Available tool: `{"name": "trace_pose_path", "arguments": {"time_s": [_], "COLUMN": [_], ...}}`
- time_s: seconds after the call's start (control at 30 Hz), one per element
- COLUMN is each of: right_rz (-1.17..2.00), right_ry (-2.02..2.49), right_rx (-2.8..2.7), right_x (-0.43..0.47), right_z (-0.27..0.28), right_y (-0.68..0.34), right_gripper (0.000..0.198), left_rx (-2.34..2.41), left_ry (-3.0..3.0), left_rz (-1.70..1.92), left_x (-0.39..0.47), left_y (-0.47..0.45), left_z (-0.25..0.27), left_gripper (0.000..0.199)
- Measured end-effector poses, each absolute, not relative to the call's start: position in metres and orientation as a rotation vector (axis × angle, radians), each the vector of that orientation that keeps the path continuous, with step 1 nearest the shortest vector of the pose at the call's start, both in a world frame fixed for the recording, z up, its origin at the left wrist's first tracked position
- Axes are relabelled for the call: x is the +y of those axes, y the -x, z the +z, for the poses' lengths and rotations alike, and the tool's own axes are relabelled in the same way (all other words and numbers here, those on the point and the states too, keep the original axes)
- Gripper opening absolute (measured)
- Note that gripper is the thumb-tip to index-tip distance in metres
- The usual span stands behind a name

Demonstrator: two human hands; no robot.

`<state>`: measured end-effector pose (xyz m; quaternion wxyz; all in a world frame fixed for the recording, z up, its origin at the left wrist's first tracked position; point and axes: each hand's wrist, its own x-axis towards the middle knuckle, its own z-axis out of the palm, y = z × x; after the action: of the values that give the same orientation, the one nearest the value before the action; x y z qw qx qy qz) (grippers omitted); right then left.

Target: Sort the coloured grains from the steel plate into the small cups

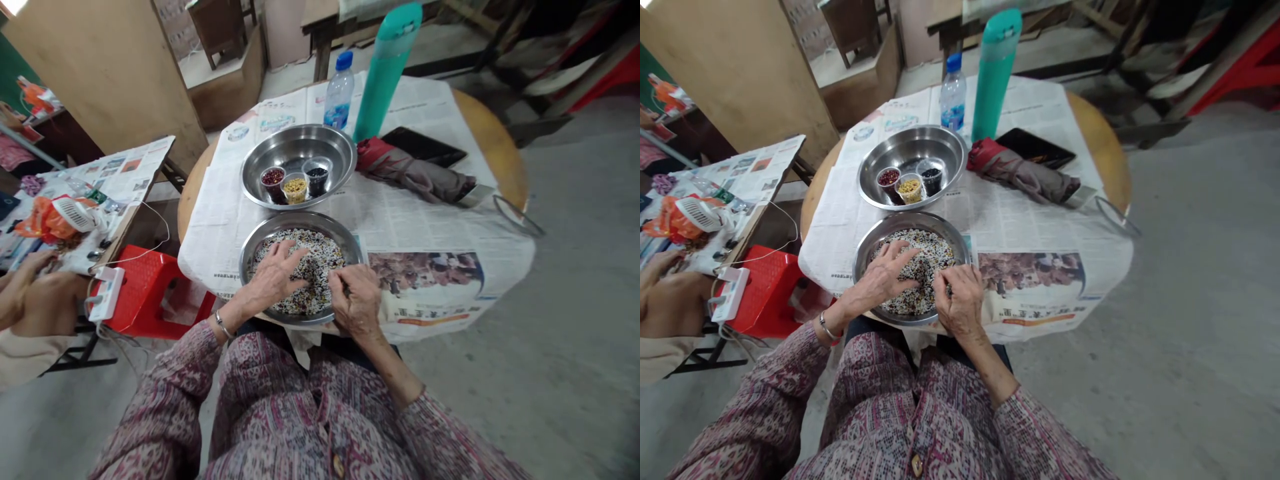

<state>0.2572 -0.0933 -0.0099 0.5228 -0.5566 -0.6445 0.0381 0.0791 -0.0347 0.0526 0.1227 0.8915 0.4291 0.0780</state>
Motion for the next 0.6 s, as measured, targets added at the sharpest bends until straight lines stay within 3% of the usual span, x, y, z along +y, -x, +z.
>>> {"name": "trace_pose_path", "arguments": {"time_s": [0.07, 0.2, 0.27, 0.6], "right_rz": [0.08, 0.08, 0.092, 0.124], "right_ry": [1.332, 1.327, 1.331, 1.324], "right_rx": [-1.546, -1.553, -1.552, -1.522], "right_x": [-0.093, -0.093, -0.093, -0.093], "right_z": [-0.009, -0.01, -0.01, -0.009], "right_y": [-0.257, -0.258, -0.258, -0.258], "right_gripper": [0.021, 0.022, 0.022, 0.021], "left_rx": [1.166, 1.008, 0.994, 1.447], "left_ry": [-2.625, -2.602, -2.568, -2.513], "left_rz": [0.158, 0.108, 0.127, 0.294], "left_x": [-0.034, -0.027, -0.02, -0.014], "left_y": [-0.087, -0.106, -0.11, -0.049], "left_z": [0.053, 0.051, 0.048, 0.053], "left_gripper": [0.061, 0.03, 0.026, 0.019]}}
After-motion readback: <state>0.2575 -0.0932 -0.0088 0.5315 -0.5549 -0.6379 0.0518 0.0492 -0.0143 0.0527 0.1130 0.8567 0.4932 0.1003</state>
